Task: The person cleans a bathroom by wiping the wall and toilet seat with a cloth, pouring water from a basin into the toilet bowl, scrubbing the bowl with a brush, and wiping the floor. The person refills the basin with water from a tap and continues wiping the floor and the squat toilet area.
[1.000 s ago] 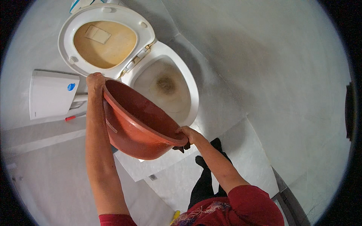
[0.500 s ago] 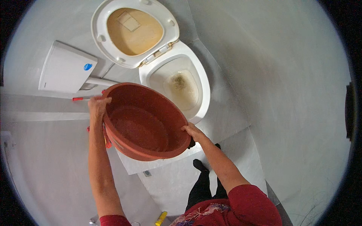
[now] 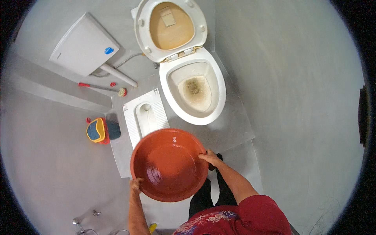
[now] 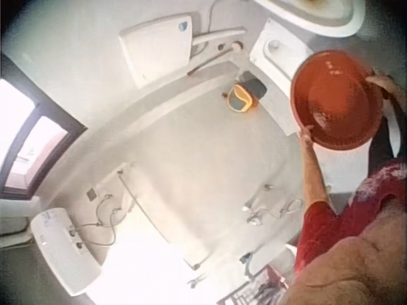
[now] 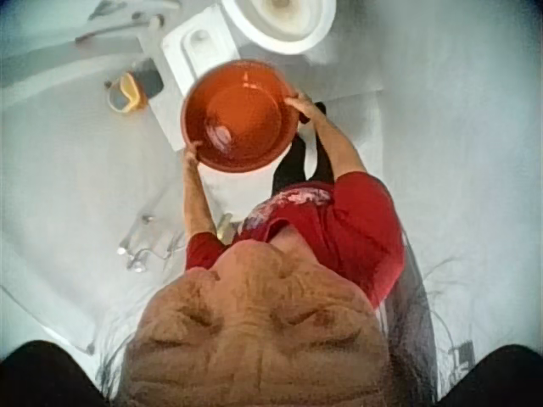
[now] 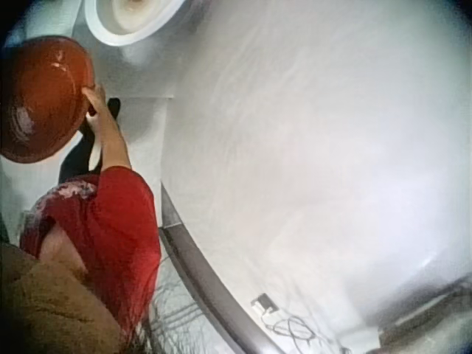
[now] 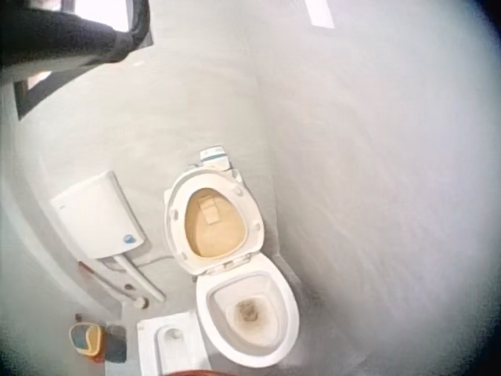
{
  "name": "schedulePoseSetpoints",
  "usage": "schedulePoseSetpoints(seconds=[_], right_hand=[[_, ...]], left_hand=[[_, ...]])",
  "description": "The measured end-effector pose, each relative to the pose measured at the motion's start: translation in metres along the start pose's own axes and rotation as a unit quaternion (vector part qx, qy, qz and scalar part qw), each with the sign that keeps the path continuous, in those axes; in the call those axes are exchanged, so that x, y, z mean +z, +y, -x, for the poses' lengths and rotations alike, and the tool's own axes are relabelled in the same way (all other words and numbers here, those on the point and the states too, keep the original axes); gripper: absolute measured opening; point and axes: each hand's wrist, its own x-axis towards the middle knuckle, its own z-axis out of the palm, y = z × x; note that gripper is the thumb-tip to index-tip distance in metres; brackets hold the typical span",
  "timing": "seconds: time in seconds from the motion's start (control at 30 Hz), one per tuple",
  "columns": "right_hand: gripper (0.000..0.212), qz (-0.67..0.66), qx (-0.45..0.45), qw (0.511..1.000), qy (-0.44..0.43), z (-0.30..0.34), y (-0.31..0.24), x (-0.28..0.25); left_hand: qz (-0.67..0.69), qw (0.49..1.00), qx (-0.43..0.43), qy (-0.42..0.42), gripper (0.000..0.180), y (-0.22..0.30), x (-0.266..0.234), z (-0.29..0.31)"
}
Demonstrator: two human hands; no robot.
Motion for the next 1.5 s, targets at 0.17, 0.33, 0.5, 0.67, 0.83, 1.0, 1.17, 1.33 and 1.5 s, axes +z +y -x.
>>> schedulePoseSetpoints(seconds=[0.17, 0.33, 0.5, 0.67, 0.83, 1.0, 1.17, 1.33, 1.5], right_hand=[[0.066, -0.053, -0.009, 0.997, 0.053, 0.01, 0.053, 0.03], [0.037, -0.193, 0.035, 0.978, 0.065, -0.028, 0.105, 0.044], [0.049, -0.166, 0.004, 0.985, 0.053, 0.012, 0.059, 0.033], [0.047, 0.014, -0.06, 0.975, 0.216, 0.004, 0.112, 0.001], [0.057, 0.103, 0.029, 0.985, 0.134, 0.048, 0.094, -0.003], [0.055, 0.157, 0.024, 0.98, 0.122, 0.041, 0.112, -0.019], [0.031, -0.06, -0.014, 0.997, -0.046, 0.039, 0.061, 0.002], [0.025, -0.021, 0.009, 0.992, -0.125, 0.022, 0.045, -0.014], [0.02, 0.103, 0.026, 0.981, -0.165, 0.026, 0.018, -0.028]], left_hand=[[0.098, 0.983, -0.148, 0.048, 0.024, -0.104, -0.019, 0.033], [0.19, 0.925, -0.293, 0.149, 0.028, -0.177, -0.04, 0.037], [0.329, 0.882, -0.258, 0.218, 0.037, -0.209, -0.044, 0.054], [0.336, 0.877, -0.33, 0.093, 0.039, -0.24, -0.048, 0.05], [0.471, 0.823, -0.264, 0.176, 0.042, -0.274, -0.058, 0.075], [0.545, 0.759, -0.316, 0.165, 0.042, -0.295, -0.043, 0.097], [0.547, 0.74, -0.251, 0.3, 0.028, -0.307, -0.03, 0.125], [0.588, 0.685, -0.276, 0.329, 0.029, -0.284, 0.004, 0.122], [0.653, 0.65, -0.263, 0.286, 0.029, -0.276, 0.034, 0.128]])
